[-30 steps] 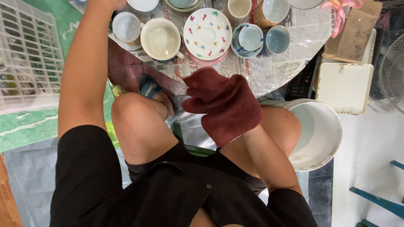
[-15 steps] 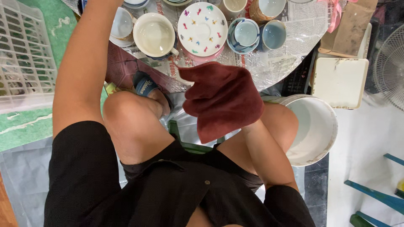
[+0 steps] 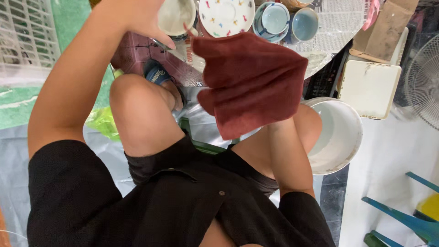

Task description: The person sits cross-legged and wipes various ceramic dishes, including bowls, cups, and plates, using a maroon cloth. They handle each item one at a time, wiping the interior and exterior surfaces, then place the cleaned items back on the table.

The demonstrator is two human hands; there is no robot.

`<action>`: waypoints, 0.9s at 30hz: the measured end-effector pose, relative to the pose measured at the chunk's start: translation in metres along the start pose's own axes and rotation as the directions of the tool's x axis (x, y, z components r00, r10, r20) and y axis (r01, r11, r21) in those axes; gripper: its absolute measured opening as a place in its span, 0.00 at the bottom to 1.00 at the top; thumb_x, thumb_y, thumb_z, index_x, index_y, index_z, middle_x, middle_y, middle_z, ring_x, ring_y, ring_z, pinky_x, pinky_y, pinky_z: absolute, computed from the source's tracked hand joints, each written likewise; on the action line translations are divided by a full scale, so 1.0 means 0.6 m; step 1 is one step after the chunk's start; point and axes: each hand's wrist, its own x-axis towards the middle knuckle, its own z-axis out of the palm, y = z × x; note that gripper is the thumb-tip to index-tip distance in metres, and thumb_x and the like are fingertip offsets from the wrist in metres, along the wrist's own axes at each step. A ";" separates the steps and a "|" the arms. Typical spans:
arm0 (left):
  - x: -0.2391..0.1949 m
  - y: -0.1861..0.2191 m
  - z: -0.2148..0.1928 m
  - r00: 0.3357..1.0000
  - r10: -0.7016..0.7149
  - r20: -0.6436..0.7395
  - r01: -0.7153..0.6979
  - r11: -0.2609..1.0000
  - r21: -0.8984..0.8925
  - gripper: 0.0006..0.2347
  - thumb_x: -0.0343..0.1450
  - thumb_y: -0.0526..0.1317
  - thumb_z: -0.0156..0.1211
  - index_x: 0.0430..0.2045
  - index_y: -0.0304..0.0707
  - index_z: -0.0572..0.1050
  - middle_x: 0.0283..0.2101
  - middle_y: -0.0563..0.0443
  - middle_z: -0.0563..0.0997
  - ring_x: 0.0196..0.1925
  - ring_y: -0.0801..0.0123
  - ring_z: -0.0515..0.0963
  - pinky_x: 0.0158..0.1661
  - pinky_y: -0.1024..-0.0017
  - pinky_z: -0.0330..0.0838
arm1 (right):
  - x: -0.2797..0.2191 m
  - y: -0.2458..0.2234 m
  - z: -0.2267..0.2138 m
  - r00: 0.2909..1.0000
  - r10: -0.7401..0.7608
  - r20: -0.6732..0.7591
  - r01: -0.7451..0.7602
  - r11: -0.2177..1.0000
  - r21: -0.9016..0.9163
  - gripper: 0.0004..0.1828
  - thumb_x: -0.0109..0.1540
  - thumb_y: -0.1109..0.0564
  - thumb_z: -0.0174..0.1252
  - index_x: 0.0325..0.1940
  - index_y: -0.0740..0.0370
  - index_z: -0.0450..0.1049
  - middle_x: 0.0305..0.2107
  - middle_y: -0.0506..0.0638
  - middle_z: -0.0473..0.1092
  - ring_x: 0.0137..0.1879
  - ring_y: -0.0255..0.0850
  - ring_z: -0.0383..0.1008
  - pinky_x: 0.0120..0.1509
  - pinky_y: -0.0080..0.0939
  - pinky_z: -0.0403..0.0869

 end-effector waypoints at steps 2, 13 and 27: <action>0.013 -0.008 0.031 0.998 0.046 0.032 -0.046 0.999 -0.013 0.34 0.54 0.58 0.80 0.42 0.25 0.78 0.37 0.32 0.83 0.34 0.46 0.82 0.38 0.57 0.77 | -0.001 0.007 0.000 1.000 -0.002 -0.007 0.002 1.000 0.008 0.25 0.50 0.65 0.71 0.49 0.73 0.73 0.41 0.56 0.74 0.44 0.39 0.73 0.49 0.40 0.74; -0.002 -0.020 0.033 0.985 0.111 -0.133 -0.142 0.957 -0.253 0.28 0.58 0.49 0.75 0.51 0.34 0.78 0.44 0.36 0.83 0.39 0.50 0.82 0.41 0.58 0.75 | 0.005 0.021 -0.018 0.996 -0.043 -0.076 0.041 0.999 -0.030 0.24 0.56 0.61 0.69 0.53 0.70 0.72 0.45 0.56 0.73 0.49 0.41 0.74 0.55 0.41 0.74; -0.065 0.389 -0.170 0.810 0.391 -0.438 -0.473 0.876 -0.092 0.28 0.60 0.54 0.77 0.46 0.33 0.77 0.41 0.38 0.81 0.40 0.46 0.81 0.41 0.57 0.74 | -0.127 0.067 -0.029 0.904 -0.211 -0.371 0.132 0.965 -0.228 0.22 0.64 0.56 0.66 0.59 0.66 0.70 0.49 0.55 0.72 0.55 0.43 0.74 0.63 0.41 0.73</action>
